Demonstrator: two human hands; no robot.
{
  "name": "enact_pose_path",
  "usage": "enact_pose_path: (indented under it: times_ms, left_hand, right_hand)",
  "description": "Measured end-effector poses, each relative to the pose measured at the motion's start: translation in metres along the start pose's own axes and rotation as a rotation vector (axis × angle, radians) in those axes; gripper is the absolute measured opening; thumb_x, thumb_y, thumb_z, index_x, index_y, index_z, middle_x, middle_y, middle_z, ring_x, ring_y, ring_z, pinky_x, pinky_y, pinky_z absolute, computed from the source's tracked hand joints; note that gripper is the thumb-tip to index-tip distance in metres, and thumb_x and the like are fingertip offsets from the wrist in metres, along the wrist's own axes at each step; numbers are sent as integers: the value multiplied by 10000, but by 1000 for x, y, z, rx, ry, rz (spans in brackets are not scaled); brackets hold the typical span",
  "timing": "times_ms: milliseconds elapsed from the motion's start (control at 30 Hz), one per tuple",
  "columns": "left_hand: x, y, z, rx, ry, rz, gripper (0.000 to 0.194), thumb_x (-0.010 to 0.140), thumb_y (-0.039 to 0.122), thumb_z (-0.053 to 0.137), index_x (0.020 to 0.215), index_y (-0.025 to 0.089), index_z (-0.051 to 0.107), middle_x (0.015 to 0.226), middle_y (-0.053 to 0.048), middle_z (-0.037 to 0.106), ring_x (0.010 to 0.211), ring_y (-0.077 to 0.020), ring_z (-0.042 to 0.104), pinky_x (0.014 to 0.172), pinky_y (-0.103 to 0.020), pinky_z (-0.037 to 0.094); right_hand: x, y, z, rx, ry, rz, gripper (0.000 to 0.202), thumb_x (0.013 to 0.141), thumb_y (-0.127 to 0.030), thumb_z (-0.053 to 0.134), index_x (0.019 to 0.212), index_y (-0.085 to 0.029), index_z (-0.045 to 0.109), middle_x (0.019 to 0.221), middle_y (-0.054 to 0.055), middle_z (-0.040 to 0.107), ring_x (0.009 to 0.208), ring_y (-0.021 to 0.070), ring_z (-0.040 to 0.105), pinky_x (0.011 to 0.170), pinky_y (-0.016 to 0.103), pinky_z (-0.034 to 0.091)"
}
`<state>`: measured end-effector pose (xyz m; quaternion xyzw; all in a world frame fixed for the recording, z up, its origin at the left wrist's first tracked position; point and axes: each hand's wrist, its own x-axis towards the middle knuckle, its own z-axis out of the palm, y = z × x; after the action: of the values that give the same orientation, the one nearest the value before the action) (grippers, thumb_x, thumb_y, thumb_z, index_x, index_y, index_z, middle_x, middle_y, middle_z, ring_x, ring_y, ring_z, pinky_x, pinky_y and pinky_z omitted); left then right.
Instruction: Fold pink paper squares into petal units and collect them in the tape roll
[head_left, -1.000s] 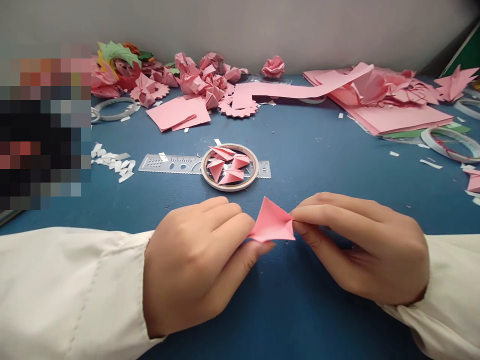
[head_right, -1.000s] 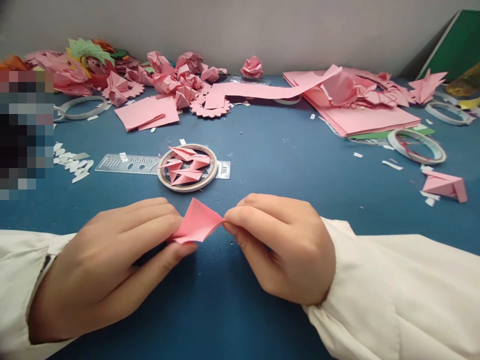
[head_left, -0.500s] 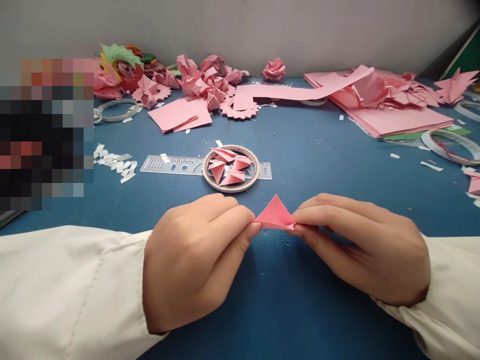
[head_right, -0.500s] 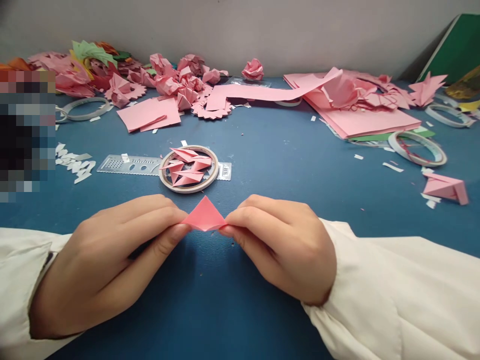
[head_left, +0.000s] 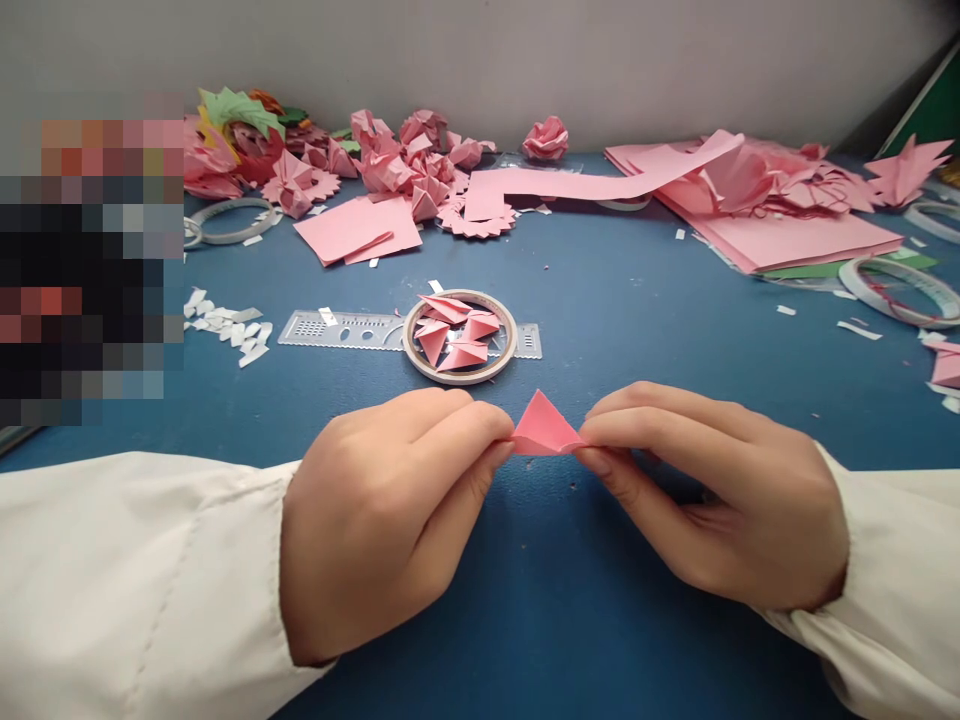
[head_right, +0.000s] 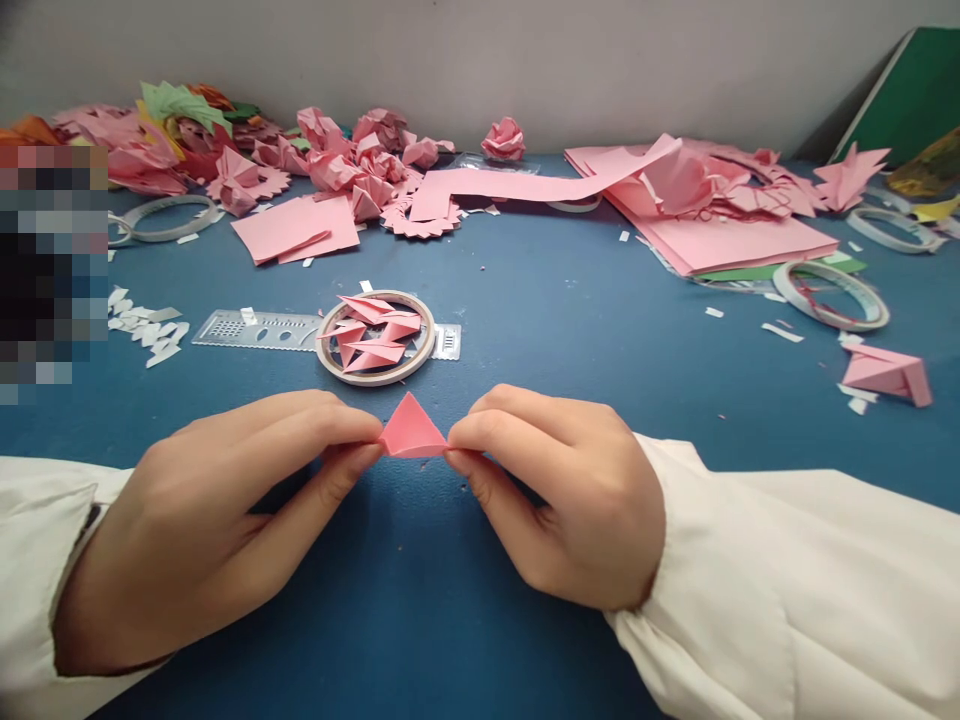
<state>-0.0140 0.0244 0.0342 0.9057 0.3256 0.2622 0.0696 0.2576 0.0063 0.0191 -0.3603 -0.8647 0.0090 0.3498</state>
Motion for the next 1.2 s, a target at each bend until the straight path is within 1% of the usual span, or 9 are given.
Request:
enact_pose_path:
  times_ms: [100,167,267,367,500,633,767,1000,1200]
  left_hand:
    - [-1,0,0,11,12,4,230,1246,156,496,1168,226,701,1007,21,821,865,-163,780,806,-279,545]
    - [-2,0,-1,17,18,12,243,1243,147,500,1159,219,716,1017,17,829,870,-160,783,814,-273,546]
    - [-2,-2,0,22,42,23,269,1224,117,509,1129,193,749,979,7,827,838,-161,768,788,-277,538]
    - [1,-3,2,26,71,38,296,1208,98,510,1103,164,778,936,-4,817,798,-166,742,752,-288,528]
    - [5,0,5,24,61,61,317,1189,72,514,1072,148,799,876,-1,787,758,-167,709,722,-295,521]
    - [2,1,4,40,78,59,333,1180,47,508,1061,139,805,864,-8,790,751,-172,713,710,-304,525]
    - [3,-2,4,37,61,70,341,1175,41,505,1050,134,808,843,-11,789,738,-173,716,702,-306,535]
    - [6,-2,4,74,53,97,395,1145,-1,496,954,124,820,838,-37,818,714,-185,722,675,-335,546]
    - [3,-4,2,106,34,112,384,1130,-10,504,969,115,830,840,-38,816,703,-197,700,634,-350,533]
  right_hand:
    - [1,2,1,-22,2,-10,101,1225,-169,646,1177,-257,653,980,-16,816,776,79,759,778,156,601]
    - [0,2,1,-42,-14,-11,102,1233,-181,643,1177,-263,668,980,-21,833,775,79,775,770,158,602]
    - [-1,2,1,-71,-21,-3,120,1234,-190,637,1164,-282,671,960,-21,848,746,109,797,728,209,626]
    - [-3,2,1,-84,4,-8,128,1223,-195,656,1147,-298,657,954,-17,855,737,137,813,730,248,657]
    - [-4,1,1,-76,-1,-14,130,1224,-194,658,1139,-292,650,957,-24,856,759,118,815,765,222,664]
    - [-4,3,0,-63,-12,-16,127,1230,-205,653,1133,-287,652,933,-34,846,751,98,796,777,204,659]
    - [-3,3,0,-38,0,-16,131,1226,-190,655,1135,-284,640,940,-32,839,763,89,793,788,184,648]
    - [-1,1,0,6,-18,-21,182,1191,-133,680,1098,-284,638,923,-19,821,730,113,790,730,212,650]
    - [2,1,-1,18,-14,16,191,1177,-121,690,1091,-290,665,894,-21,818,692,124,781,700,220,644]
